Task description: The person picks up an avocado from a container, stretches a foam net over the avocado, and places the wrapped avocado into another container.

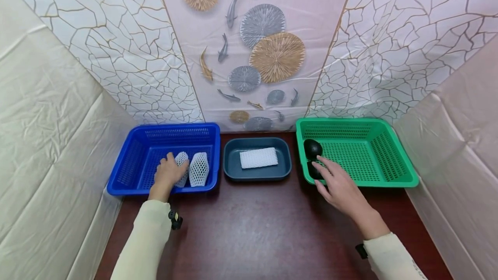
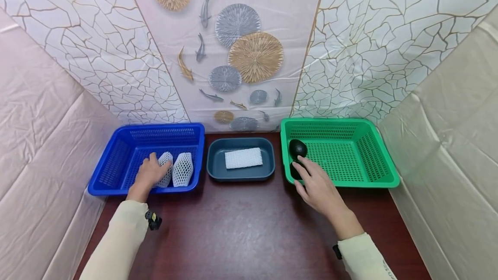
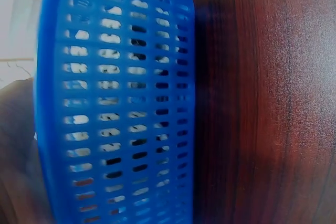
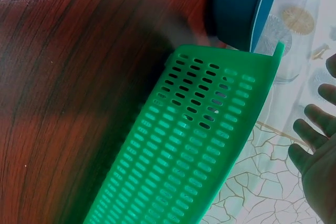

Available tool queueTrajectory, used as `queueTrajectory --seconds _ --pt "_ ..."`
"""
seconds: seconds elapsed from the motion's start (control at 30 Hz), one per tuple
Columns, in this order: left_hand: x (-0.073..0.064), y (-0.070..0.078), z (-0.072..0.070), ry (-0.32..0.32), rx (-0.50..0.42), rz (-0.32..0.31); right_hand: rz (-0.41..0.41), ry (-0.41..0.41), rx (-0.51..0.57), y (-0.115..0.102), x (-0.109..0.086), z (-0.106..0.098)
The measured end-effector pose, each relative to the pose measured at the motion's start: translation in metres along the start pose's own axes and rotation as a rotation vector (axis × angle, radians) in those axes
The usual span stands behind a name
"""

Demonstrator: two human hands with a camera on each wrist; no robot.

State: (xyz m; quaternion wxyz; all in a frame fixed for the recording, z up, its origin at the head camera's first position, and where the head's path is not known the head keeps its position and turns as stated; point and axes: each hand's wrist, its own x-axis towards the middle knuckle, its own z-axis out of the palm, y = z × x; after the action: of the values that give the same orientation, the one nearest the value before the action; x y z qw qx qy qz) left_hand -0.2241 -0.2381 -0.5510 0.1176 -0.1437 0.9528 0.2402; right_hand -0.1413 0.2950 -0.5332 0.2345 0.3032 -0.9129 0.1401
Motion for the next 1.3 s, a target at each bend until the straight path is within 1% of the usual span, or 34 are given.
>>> queueTrajectory --seconds 0.13,0.33,0.43,0.53,0.63,0.77,0.9,1.07,1.17,1.3 --pt "-0.008 0.009 0.0 0.107 0.027 0.1 0.008 -0.008 -0.016 -0.001 0.0 0.0" --pt "-0.021 0.026 0.002 0.23 0.051 0.238 0.007 -0.026 -0.04 -0.002 0.0 0.001" --pt "-0.03 0.034 0.004 0.302 0.068 0.335 0.016 -0.051 -0.048 -0.003 0.0 0.0" --pt "-0.039 0.043 0.006 0.379 0.091 0.456 0.025 -0.081 -0.054 -0.003 0.001 0.0" --pt "-0.05 0.054 0.009 0.439 0.106 0.572 0.033 -0.107 -0.056 -0.001 0.001 -0.001" --pt "-0.063 0.067 0.015 0.492 0.158 0.674 0.04 -0.121 -0.052 0.003 0.003 0.0" --pt "-0.073 0.079 0.025 0.503 0.225 0.762 0.052 -0.123 -0.041 0.009 0.005 0.0" --pt "-0.082 0.091 0.04 0.467 0.294 0.883 0.062 -0.132 -0.037 0.015 0.008 0.0" --pt "-0.085 0.098 0.049 0.449 0.351 0.928 0.069 -0.136 -0.045 0.019 0.01 0.0" --pt "-0.088 0.106 0.062 0.417 0.4 0.967 0.099 -0.168 -0.05 0.024 0.015 -0.002"
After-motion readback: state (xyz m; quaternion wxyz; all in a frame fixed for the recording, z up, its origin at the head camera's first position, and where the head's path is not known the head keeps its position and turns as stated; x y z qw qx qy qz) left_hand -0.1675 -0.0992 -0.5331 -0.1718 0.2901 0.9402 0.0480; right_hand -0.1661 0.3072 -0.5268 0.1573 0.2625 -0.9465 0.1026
